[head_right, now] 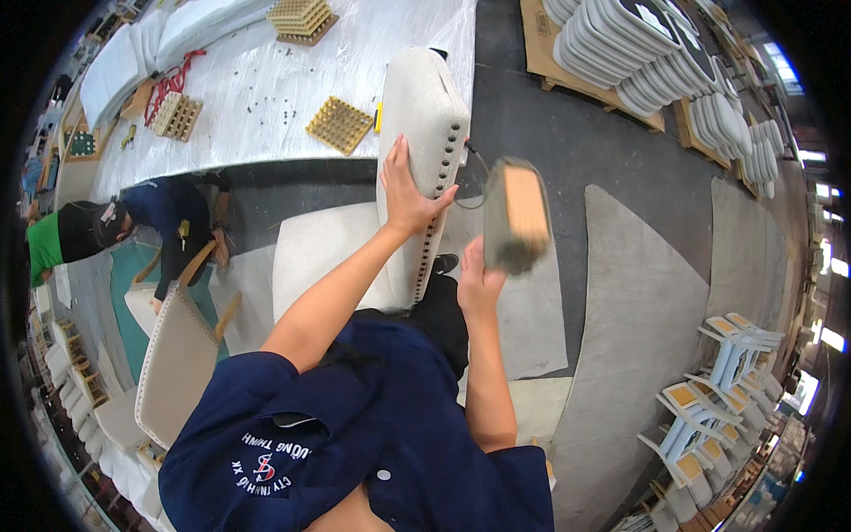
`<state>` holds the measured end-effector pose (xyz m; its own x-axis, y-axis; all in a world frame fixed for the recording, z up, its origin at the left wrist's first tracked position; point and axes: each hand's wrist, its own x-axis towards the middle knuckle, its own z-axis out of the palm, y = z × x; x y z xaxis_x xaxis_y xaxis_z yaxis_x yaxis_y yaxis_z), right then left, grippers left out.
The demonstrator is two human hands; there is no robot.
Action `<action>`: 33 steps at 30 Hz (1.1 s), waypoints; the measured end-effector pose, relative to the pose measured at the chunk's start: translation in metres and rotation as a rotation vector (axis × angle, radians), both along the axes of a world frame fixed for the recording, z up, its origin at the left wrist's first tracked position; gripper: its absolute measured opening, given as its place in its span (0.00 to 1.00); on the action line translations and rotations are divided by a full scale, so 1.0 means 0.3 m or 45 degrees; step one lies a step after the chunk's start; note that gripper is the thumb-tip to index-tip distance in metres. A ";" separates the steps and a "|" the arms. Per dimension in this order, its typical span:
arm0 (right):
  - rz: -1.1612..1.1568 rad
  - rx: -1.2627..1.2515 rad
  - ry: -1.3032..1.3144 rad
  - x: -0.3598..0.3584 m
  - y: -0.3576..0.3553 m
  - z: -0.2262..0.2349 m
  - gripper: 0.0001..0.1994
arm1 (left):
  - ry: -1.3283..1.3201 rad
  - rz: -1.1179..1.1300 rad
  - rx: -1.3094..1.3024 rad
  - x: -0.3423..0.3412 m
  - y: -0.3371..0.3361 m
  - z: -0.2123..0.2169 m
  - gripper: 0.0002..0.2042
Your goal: The person assembles a white upholstered chair by attaching a yellow plastic template to the backrest using a pneumatic nail gun. They then use a brush to clean the surface and a screwdriver to adjust the upholstery. The person works in a factory setting with other workers visible in the background.
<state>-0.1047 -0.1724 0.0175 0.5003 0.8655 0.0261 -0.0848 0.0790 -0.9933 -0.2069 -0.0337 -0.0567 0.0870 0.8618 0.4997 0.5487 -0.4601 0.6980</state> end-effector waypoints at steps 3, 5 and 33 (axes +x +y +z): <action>0.031 0.036 -0.026 0.011 0.019 0.015 0.21 | 0.001 0.009 0.010 -0.005 0.000 -0.007 0.61; 0.091 0.269 0.045 -0.006 0.039 0.069 0.20 | 0.021 0.021 0.015 -0.027 -0.004 -0.017 0.61; -0.089 -0.054 -0.193 -0.121 0.150 -0.009 0.25 | 0.003 -0.004 0.046 -0.024 0.009 -0.018 0.62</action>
